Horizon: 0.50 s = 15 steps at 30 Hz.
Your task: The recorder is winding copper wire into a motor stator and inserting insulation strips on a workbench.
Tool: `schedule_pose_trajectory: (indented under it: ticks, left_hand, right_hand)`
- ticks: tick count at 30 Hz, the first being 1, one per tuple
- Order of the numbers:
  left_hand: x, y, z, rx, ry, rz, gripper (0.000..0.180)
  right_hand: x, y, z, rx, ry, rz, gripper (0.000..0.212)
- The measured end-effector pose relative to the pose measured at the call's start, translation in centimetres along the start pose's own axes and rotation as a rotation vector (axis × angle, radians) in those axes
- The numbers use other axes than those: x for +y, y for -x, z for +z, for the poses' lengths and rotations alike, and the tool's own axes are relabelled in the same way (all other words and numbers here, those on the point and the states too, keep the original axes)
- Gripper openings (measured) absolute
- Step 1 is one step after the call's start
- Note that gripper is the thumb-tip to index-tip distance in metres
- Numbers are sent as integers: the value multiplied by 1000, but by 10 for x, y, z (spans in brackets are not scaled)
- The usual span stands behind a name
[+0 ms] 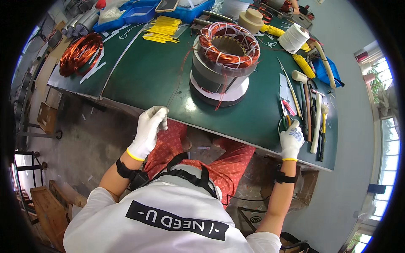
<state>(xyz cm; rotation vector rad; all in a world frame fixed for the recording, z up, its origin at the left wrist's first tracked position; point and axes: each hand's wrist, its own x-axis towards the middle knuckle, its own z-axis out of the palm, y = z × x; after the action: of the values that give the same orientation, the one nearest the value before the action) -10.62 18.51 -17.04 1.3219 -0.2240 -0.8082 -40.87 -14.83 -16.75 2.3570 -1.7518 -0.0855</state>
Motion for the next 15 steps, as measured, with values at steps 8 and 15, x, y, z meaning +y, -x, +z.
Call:
schedule_pose_trajectory:
  ticks: [8,15]
  left_hand:
    - [20,-6,-33,194,-16,149,16]
    - [25,3,-44,196,-6,163,14]
  right_hand:
    - [-15,60,-59,88,-551,-322,25]
    - [-134,149,-99,-516,-789,-767,39]
